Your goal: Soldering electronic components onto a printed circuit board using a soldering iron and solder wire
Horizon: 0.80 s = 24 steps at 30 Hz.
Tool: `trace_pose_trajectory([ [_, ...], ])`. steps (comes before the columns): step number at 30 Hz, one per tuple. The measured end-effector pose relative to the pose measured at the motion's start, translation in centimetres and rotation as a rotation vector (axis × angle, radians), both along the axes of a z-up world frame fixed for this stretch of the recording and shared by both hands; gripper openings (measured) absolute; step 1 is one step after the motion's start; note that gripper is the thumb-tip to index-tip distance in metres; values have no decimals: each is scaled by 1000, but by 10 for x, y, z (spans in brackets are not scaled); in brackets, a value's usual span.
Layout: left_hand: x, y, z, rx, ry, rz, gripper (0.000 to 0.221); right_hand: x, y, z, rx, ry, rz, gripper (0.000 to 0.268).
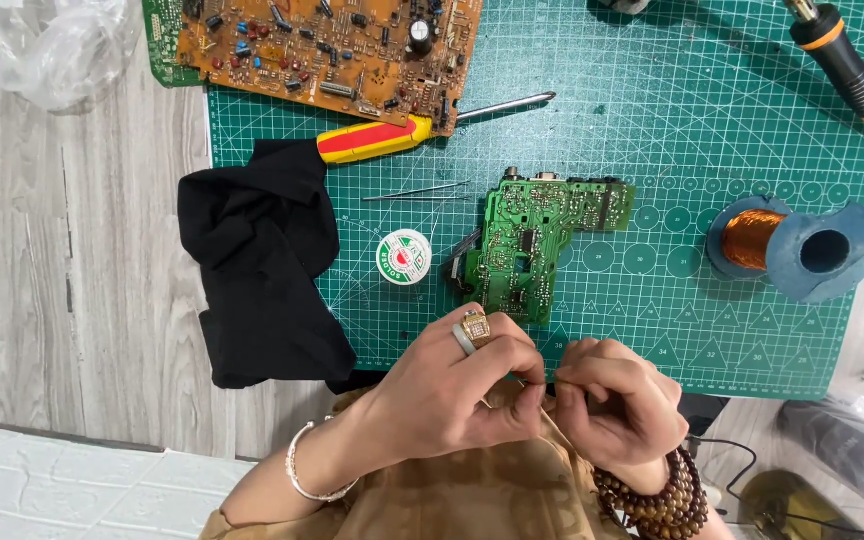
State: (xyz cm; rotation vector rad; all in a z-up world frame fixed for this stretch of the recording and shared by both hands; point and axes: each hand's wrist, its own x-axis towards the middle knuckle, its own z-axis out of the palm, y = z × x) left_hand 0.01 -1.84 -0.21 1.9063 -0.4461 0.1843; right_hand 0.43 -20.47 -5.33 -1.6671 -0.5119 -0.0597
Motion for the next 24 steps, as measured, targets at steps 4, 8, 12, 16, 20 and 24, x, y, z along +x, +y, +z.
trace_pose_trajectory([
  [4, -1, 0, 0, -5, 23, -18, 23, 5, -1, 4, 75, 144, 112, 21],
  [8, -1, 2, 0, -10, 32, -31, 22, 7, 0, 8, 77, 206, 140, 17],
  [12, -3, 3, -2, 1, 51, -40, 23, 8, 2, 10, -8, 182, 141, 20],
  [16, -8, 4, -2, 1, 86, -18, 25, 5, 1, 6, 7, 236, 147, 20],
  [20, -13, 7, -4, -16, 124, -17, 26, 5, 3, 6, -36, 201, 172, 22],
  [24, -17, 9, -4, -45, 169, -5, 24, 3, 4, 4, -62, 209, 183, 22],
])
